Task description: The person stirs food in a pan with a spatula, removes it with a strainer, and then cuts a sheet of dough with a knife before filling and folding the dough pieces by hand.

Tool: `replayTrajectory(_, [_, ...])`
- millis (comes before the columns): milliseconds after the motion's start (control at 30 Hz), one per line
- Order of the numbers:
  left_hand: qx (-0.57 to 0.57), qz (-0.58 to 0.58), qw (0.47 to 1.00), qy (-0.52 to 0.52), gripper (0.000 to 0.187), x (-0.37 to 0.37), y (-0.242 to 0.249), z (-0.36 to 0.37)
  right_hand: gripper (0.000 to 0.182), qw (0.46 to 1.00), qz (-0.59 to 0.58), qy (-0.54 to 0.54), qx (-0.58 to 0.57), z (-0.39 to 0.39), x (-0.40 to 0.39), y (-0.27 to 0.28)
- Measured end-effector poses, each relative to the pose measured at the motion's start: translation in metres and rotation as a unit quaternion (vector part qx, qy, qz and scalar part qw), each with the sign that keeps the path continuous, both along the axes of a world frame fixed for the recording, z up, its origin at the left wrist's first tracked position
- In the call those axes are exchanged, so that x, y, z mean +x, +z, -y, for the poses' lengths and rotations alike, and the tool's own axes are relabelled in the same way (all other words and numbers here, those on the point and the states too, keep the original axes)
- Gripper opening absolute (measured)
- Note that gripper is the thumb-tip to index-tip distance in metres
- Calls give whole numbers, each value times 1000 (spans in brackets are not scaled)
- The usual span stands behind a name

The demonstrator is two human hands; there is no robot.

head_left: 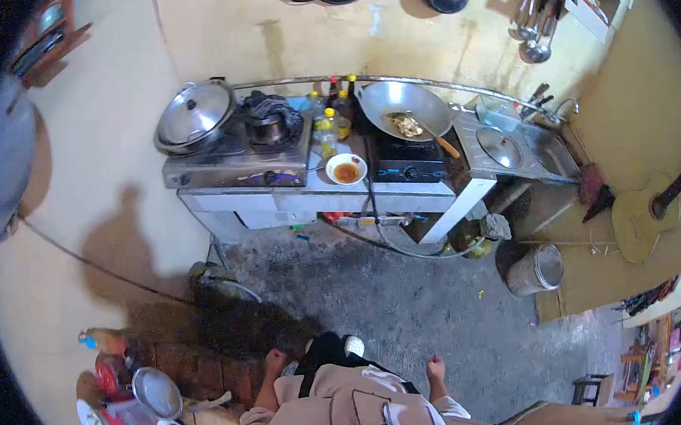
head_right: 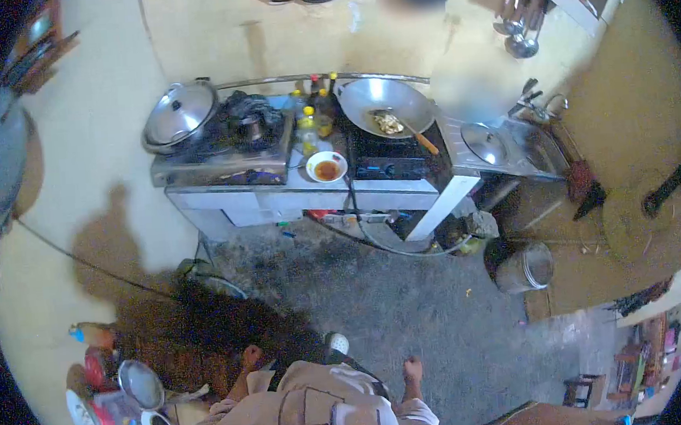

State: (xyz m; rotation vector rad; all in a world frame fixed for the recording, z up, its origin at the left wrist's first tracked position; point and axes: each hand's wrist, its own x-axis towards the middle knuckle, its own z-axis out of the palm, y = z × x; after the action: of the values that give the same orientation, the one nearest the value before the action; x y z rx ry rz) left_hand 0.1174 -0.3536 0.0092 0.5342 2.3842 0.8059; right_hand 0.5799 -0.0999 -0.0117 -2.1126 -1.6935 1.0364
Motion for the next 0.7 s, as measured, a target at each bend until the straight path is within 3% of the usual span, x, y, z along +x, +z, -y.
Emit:
replayTrajectory(67, [51, 58, 994, 72, 19, 8, 28, 1, 20, 995, -75, -60, 8, 19, 7, -17])
replayTrajectory(133, [114, -17, 991, 63, 13, 1, -21, 13, 15, 995, -75, -70, -15, 35, -3, 8])
replayTrajectory(233, [296, 190, 932, 85, 10, 14, 37, 31, 15, 998, -13, -29, -47, 43, -17, 22])
replayTrajectory(267, [333, 87, 939, 1, 10, 20, 68, 39, 18, 998, 18, -2, -55, 41, -25, 25])
replayTrajectory(333, [355, 54, 932, -48, 8, 33, 97, 57, 13, 995, -88, 28, -22, 24, -35, -30])
replayTrajectory(367, [356, 126, 926, -12, 6, 41, 103, 69, 11, 989, -140, 46, -12, 23, -43, -54])
replayTrajectory(400, [341, 127, 931, -22, 4, 48, 120, 85, 9, 957, -279, 31, -77, 52, -96, 36])
replayTrajectory(467, [337, 161, 927, -19, 3, 60, 162, 123, 7, 950, -279, 122, -66, 46, -147, -2])
replayTrajectory(533, [359, 230, 905, -3, 6, 70, 194, 159, 17, 899, -393, 193, -21, 74, -224, 33])
replayTrajectory(600, [342, 245, 904, 77, 6, 81, 247, 198, 15, 854, -371, 360, 58, 106, -291, 64])
replayTrajectory(633, [331, 253, 902, 114, 6, 88, 264, 217, 13, 848, -359, 387, 40, 133, -321, 90])
replayTrajectory(667, [337, 251, 896, 140, 6, 94, 258, 234, 10, 843, -343, 414, 25, 160, -347, 118])
replayTrajectory(700, [345, 249, 890, 166, 6, 101, 242, 252, 7, 801, -342, 480, 104, 186, -371, 142])
